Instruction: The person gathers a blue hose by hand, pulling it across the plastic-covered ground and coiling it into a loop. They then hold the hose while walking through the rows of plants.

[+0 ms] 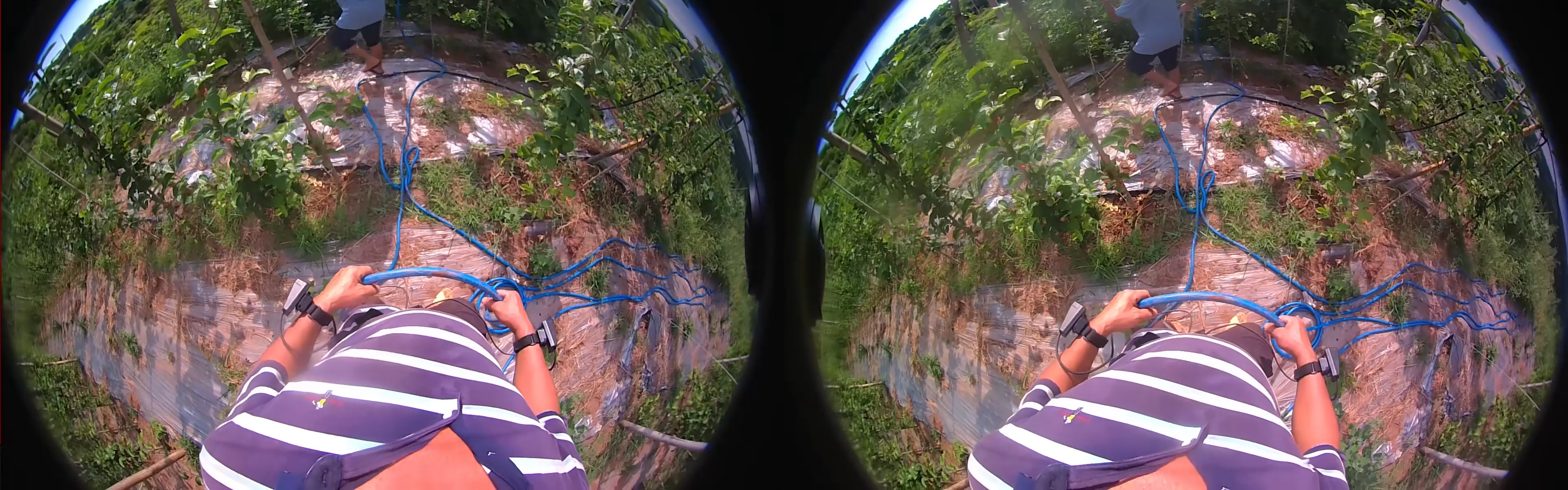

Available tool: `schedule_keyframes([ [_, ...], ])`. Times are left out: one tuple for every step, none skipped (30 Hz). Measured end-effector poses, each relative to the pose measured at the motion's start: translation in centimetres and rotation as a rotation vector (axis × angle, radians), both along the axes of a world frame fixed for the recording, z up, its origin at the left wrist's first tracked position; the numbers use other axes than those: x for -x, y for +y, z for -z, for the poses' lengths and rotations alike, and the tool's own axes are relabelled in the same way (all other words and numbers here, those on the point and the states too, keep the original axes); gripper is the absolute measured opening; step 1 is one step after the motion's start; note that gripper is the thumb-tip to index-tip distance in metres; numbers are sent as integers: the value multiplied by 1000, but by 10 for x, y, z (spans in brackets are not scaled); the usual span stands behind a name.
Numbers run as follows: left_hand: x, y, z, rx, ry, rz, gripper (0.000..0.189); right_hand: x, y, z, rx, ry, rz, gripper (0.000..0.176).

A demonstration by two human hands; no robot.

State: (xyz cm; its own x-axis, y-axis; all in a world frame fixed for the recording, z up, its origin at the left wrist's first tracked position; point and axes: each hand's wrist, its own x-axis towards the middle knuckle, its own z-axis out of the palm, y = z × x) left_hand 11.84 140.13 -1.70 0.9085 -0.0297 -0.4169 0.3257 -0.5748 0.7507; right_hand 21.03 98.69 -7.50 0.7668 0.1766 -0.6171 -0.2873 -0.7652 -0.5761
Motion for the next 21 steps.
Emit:
schedule_keyframes([
  [-6, -5, -13, -6, 27, -9, 25, -9, -2, -13, -48, 1, -2, 26],
  [-11, -8, -16, -2, 11, -3, 26, -18, -7, -13, -42, -42, -28, 24],
  [-15, -10, -16, -45, 22, 12, 27, -29, -15, -15, -36, -50, -44, 24],
  [-20, -13, -16, -87, 34, 29, 27, -39, -18, -23, -30, -57, -60, 23],
  [-27, -19, -27, -63, 49, 29, 28, -48, -26, -19, -88, -111, -82, 23],
  [-33, -26, -37, -65, 89, 10, 27, -57, -35, -14, -37, -149, -125, 22],
  [-38, -29, -37, -91, 65, 27, 27, -66, -37, -19, -85, -131, -112, 22],
  [-42, -31, -37, -117, 40, 43, 27, -75, -39, -24, -133, -115, -100, 21],
  [-46, -34, -38, -121, 60, 46, 27, -84, -42, -23, -138, -141, -124, 20],
  [-51, -37, -42, -144, 65, 26, 27, -94, -45, -24, -143, -167, -150, 18],
  [-54, -40, -43, -167, 69, 5, 26, -105, -39, -47, -126, -149, -164, 16],
  [-56, -40, -42, -166, 84, 2, 26, -114, -36, -56, -179, -131, -128, 14],
  [-59, -40, -40, -219, 92, 5, 26, -122, -40, -50, -180, -175, -135, 15],
  [-63, -38, -36, -272, 96, 7, 25, -131, -44, -45, -180, -223, -144, 16],
  [-67, -36, -30, -337, 73, 33, 25, -140, -45, -41, -178, -215, -149, 16],
  [-71, -32, -22, -333, 82, 31, 25, -149, -45, -42, -168, -304, -159, 20],
  [-76, -28, -12, -343, 87, 24, 25, -159, -44, -42, -156, -393, -169, 26],
  [-81, -24, 0, -351, 90, 16, 26, -170, -44, -38, -151, -385, -174, 26],
  [-88, -21, 15, -339, 73, 11, 24, -184, -44, -33, -118, -396, -182, 27],
  [-101, -18, 26, -301, 80, 4, 22, -199, -42, -27, -85, -408, -189, 28],
  [-114, -15, 38, -277, 71, -6, 21, -214, -40, -20, -36, -407, -212, 28],
])
